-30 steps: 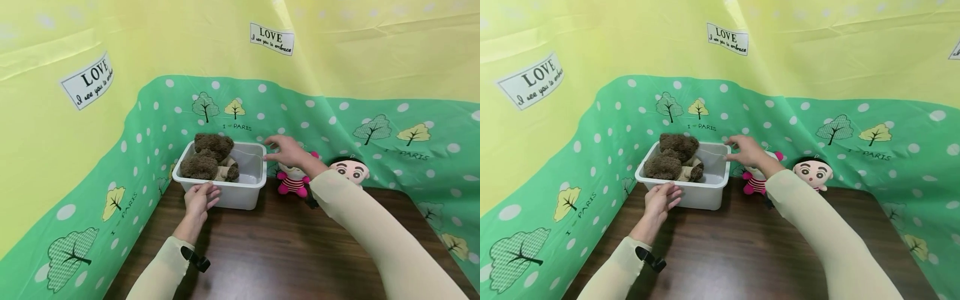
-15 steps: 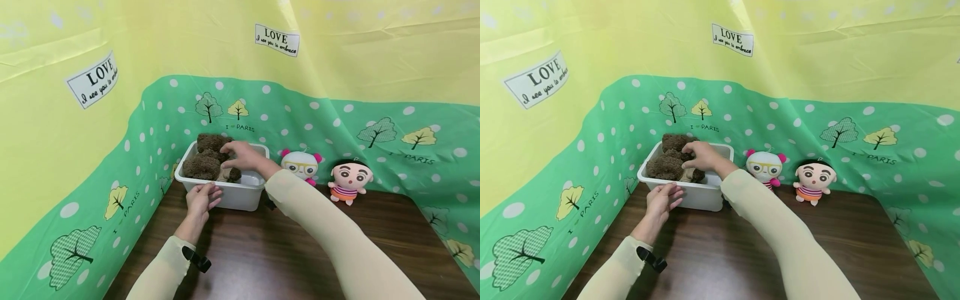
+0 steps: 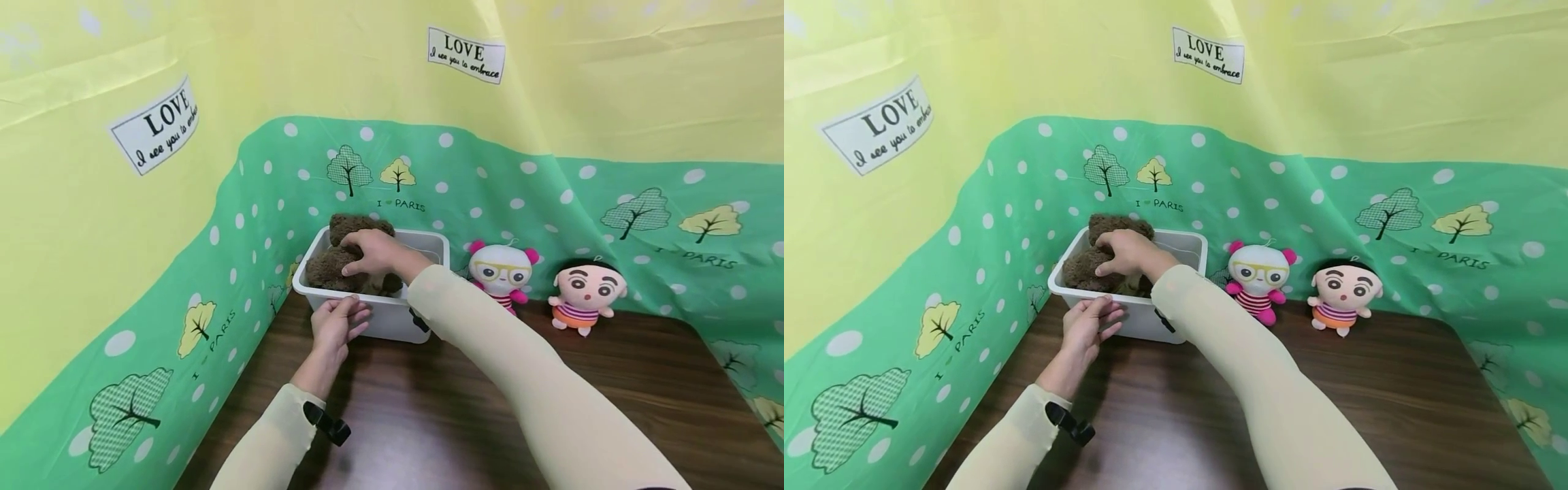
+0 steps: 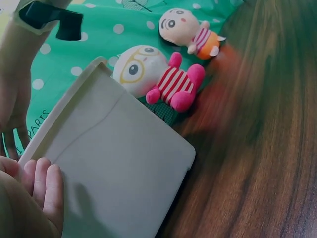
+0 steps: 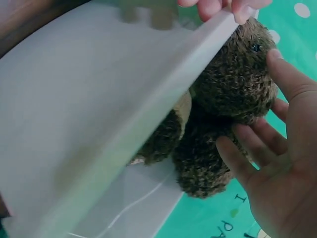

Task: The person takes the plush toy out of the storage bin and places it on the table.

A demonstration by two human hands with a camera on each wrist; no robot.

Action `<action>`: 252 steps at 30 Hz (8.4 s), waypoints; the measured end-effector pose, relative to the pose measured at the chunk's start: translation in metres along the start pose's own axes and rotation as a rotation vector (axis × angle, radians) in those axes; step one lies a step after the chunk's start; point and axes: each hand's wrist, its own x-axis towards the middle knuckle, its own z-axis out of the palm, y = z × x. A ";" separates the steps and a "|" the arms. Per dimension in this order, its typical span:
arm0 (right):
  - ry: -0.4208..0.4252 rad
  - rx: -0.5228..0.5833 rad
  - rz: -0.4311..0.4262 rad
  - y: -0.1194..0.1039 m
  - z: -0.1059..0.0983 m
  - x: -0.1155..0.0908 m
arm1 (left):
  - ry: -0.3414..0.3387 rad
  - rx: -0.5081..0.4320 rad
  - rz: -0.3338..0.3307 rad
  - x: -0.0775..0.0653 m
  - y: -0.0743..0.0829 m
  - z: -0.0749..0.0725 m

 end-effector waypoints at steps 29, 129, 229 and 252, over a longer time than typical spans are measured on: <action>-0.111 -0.112 -0.007 -0.016 -0.007 0.026 | -0.014 0.004 0.006 0.006 0.000 -0.001; 0.615 0.452 0.032 0.045 -0.204 -0.223 | -0.020 -0.043 0.016 0.009 0.002 -0.011; 0.290 0.447 0.278 0.173 0.032 -0.267 | -0.009 -0.029 0.033 0.016 0.008 -0.026; 0.367 0.291 0.234 0.178 0.007 -0.249 | -0.011 -0.038 0.047 0.015 0.006 -0.025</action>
